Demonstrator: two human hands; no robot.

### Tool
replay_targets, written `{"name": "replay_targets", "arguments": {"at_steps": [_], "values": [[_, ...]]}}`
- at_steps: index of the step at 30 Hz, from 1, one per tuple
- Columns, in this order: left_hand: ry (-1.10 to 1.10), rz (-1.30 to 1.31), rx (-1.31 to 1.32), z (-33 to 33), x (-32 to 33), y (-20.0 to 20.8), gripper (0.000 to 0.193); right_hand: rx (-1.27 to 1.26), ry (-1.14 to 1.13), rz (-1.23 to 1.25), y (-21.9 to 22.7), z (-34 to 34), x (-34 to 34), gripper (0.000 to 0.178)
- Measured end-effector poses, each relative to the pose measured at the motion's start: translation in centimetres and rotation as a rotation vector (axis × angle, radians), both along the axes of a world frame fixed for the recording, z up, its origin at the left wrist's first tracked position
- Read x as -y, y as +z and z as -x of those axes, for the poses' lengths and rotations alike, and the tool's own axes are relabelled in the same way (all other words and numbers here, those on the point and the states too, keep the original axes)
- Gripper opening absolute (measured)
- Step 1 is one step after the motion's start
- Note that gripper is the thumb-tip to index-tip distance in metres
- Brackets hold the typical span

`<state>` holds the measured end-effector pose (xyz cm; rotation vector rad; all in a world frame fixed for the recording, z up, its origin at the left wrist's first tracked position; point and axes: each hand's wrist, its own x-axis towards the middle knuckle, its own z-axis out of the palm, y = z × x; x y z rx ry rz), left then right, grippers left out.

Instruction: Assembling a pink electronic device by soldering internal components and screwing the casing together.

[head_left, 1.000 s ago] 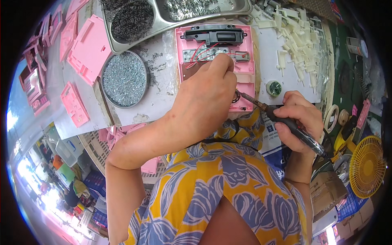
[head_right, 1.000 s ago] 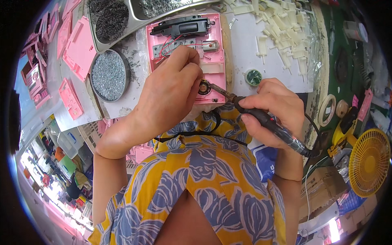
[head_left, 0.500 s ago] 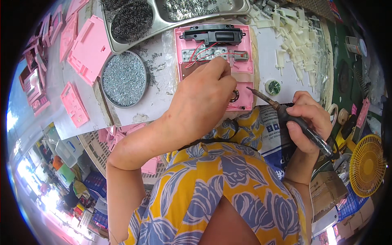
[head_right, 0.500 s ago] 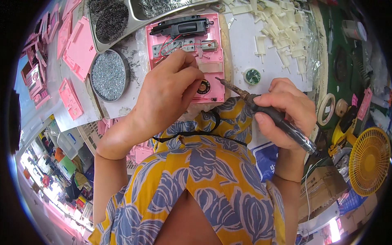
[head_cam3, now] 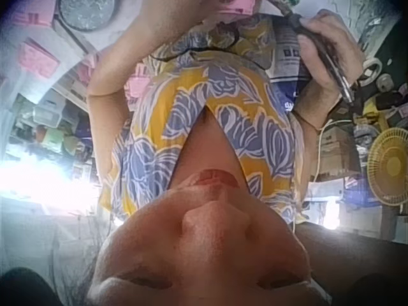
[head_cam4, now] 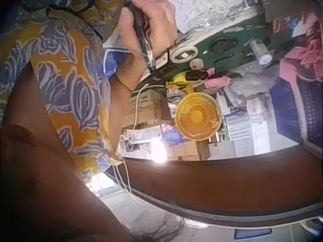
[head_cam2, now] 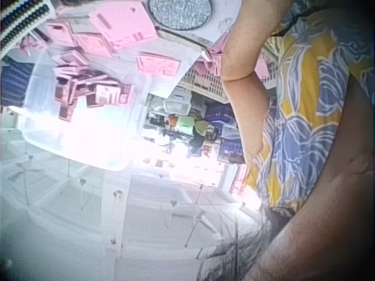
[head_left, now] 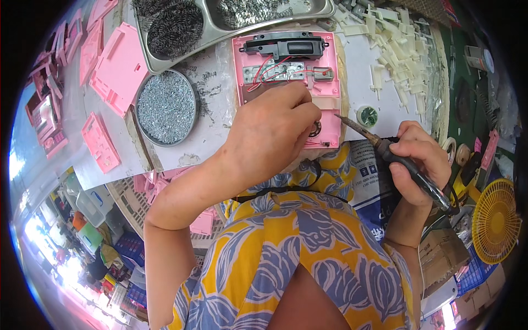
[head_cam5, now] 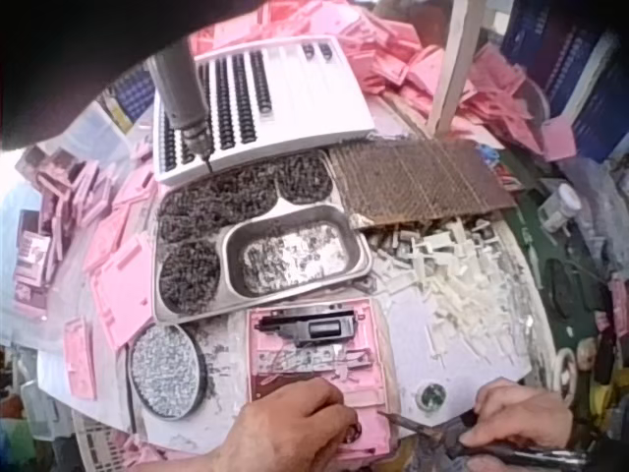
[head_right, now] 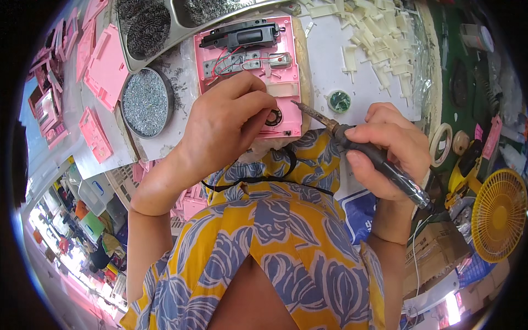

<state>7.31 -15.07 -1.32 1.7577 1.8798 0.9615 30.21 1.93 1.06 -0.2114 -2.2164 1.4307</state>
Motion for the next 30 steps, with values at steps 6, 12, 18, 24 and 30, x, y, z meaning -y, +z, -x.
{"name": "replay_targets", "arguments": {"at_steps": [6, 12, 18, 24, 30], "values": [[-0.034, 0.042, -0.047, 0.1, -0.4, 0.6, 0.017, 0.058, 0.046, 0.013, 0.0, 0.3, 0.3, 0.026], [-0.071, 0.068, -0.034, 0.4, -0.6, 0.8, 0.018, 0.079, 0.05, 0.024, -0.2, 0.8, 0.7, 0.026], [-0.058, 0.089, -0.075, 0.1, -0.6, 0.9, 0.017, 0.094, 0.064, 0.022, -0.2, 1.0, 0.5, 0.025], [-0.068, 0.112, -0.101, 0.1, -0.7, 1.1, 0.016, 0.104, 0.032, 0.02, -0.1, 1.3, 0.7, 0.025], [-0.079, 0.09, -0.1, 0.3, -0.6, 0.9, 0.014, 0.039, -0.115, 0.057, 0.7, -3.1, -0.9, 0.028]]}}
